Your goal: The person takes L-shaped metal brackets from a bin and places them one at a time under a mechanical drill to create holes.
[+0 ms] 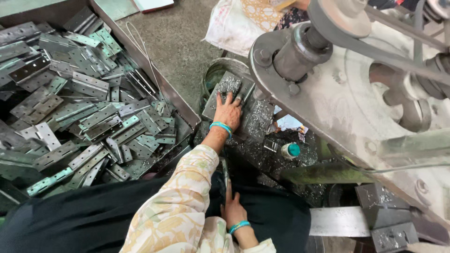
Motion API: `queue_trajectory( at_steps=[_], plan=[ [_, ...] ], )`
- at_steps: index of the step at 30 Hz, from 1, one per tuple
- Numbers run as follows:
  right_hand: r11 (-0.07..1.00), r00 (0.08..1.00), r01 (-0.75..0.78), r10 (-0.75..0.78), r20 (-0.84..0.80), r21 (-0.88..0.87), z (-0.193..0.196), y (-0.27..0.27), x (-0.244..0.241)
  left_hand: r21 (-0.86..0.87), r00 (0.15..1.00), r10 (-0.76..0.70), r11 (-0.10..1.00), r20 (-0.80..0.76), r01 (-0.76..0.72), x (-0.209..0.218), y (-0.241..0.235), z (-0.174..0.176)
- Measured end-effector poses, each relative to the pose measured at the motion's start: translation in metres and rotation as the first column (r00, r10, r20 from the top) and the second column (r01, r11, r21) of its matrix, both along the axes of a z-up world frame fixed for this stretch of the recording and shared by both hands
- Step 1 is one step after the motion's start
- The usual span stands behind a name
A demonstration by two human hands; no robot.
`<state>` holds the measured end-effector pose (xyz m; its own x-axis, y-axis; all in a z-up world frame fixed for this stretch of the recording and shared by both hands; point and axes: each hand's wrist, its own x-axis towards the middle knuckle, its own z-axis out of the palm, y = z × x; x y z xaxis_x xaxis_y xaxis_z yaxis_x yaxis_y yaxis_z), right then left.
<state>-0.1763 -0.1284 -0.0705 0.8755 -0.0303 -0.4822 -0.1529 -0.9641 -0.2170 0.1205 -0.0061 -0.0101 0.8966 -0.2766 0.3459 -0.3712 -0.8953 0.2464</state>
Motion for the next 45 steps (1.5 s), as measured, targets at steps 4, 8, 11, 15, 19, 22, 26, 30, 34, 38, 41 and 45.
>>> queue_trajectory(
  at_steps=[4,8,11,15,19,22,26,30,34,38,41,45],
  plan=[
    [0.999,0.998,-0.046,0.045,0.050,0.015,0.060,-0.009,0.018,0.094,1.000,-0.018,0.995,-0.003,0.018,-0.006,0.000,0.013],
    [0.998,0.990,-0.016,0.008,0.141,0.053,0.114,0.001,0.027,0.114,0.998,-0.063,0.991,-0.007,0.063,-0.041,0.011,0.018],
    [0.999,0.988,-0.048,0.044,0.151,0.018,0.130,0.010,0.029,0.099,0.994,-0.104,0.990,-0.014,0.105,-0.084,0.028,0.012],
    [0.999,0.988,-0.049,0.047,0.144,0.009,0.134,0.013,0.029,0.141,0.985,-0.117,0.985,0.128,0.099,-0.117,0.044,0.004],
    [0.997,0.994,-0.071,0.070,0.085,0.011,0.138,0.007,0.030,0.198,0.967,-0.074,0.980,0.243,0.026,-0.112,0.043,0.009],
    [0.991,0.971,-0.115,0.099,0.218,0.065,0.143,-0.007,0.038,0.229,0.980,-0.154,0.966,0.123,0.123,-0.109,0.042,0.026],
    [0.953,0.696,-0.287,0.134,0.705,0.102,0.131,-0.032,0.068,0.029,0.961,-0.154,0.988,0.231,0.151,-0.127,0.045,0.053],
    [0.684,0.832,-0.041,-0.381,0.404,0.729,0.096,-0.054,0.118,-0.403,0.982,-0.002,0.912,0.187,0.079,-0.142,0.050,0.066],
    [0.493,0.793,-0.045,-0.512,0.332,0.869,0.075,-0.071,0.167,-0.829,0.927,-0.125,0.501,-0.353,-0.248,-0.125,0.047,0.053],
    [0.346,0.822,-0.074,-0.510,0.254,0.935,0.083,-0.085,0.192,-0.961,0.872,-0.443,-0.075,-0.208,-0.267,-0.089,0.028,0.022],
    [0.401,0.744,-0.145,-0.559,0.367,0.904,0.096,-0.080,0.202,-0.975,0.915,-0.344,0.132,-0.213,-0.177,-0.063,0.023,0.011],
    [0.817,0.603,-0.335,-0.197,0.773,0.469,0.099,-0.060,0.210,-0.555,0.981,0.193,0.812,-0.034,-0.179,-0.064,0.033,0.014]
  ],
)
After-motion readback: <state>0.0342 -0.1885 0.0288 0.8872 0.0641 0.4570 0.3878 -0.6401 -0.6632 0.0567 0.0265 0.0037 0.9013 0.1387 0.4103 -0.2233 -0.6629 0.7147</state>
